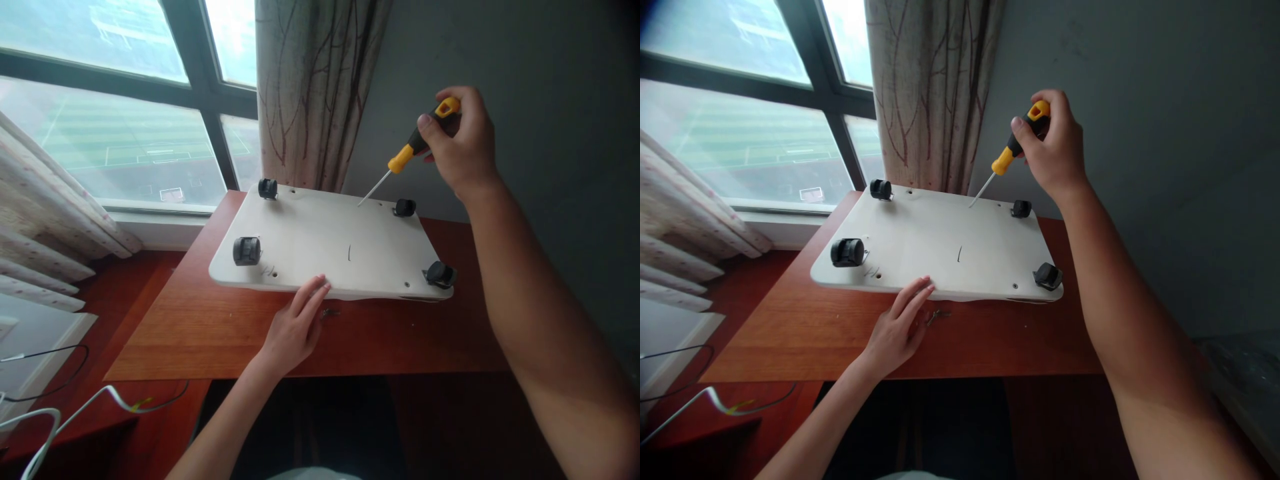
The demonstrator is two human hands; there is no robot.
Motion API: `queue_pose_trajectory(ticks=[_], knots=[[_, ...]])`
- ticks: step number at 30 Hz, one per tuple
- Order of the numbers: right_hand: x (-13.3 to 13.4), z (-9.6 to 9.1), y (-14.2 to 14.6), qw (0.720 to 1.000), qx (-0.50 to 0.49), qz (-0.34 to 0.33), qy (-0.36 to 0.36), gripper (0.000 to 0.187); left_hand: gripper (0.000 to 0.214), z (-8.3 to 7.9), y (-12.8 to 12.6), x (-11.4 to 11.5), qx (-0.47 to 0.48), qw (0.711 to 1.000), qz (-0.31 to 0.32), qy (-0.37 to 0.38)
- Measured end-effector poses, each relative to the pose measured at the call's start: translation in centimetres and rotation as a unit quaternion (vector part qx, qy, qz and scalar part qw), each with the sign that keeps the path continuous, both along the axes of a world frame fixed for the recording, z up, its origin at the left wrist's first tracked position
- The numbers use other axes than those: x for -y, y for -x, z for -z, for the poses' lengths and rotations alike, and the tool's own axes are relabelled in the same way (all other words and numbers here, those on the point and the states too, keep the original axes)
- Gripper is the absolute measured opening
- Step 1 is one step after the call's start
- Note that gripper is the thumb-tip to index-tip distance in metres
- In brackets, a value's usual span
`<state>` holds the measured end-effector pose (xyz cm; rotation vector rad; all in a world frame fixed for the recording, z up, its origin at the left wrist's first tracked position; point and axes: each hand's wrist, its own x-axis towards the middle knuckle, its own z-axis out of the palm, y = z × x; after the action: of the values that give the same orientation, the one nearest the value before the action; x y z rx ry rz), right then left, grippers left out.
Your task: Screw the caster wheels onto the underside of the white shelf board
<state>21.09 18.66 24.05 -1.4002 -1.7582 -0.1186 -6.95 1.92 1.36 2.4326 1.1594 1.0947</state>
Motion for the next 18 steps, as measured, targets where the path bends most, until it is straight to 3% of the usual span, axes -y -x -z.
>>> queue_pose_trajectory(ticks=[4, 9, 14, 18], knots=[[6.3, 1.6, 2.5, 0.992, -0.091, -0.089, 0.024, 0.036, 0.066, 0.0, 0.0, 0.0, 0.005, 1.0, 0.0, 0.001], [12.6, 5.2, 4.5, 0.97, -0.19, -0.114, 0.1, 0.039, 0.065, -0.1, -0.1, 0.0, -0.002, 1.0, -0.004, 0.001], [15.7, 9.3, 4.8, 0.956, -0.25, -0.096, 0.119, 0.037, 0.063, 0.0, 0.0, 0.1, 0.02, 1.0, 0.008, -0.001], [16.9, 11.6, 5.0, 0.944, -0.29, -0.091, 0.129, 0.037, 0.052, -0.2, 0.2, 0.5, 0.094, 0.993, 0.0, -0.065]])
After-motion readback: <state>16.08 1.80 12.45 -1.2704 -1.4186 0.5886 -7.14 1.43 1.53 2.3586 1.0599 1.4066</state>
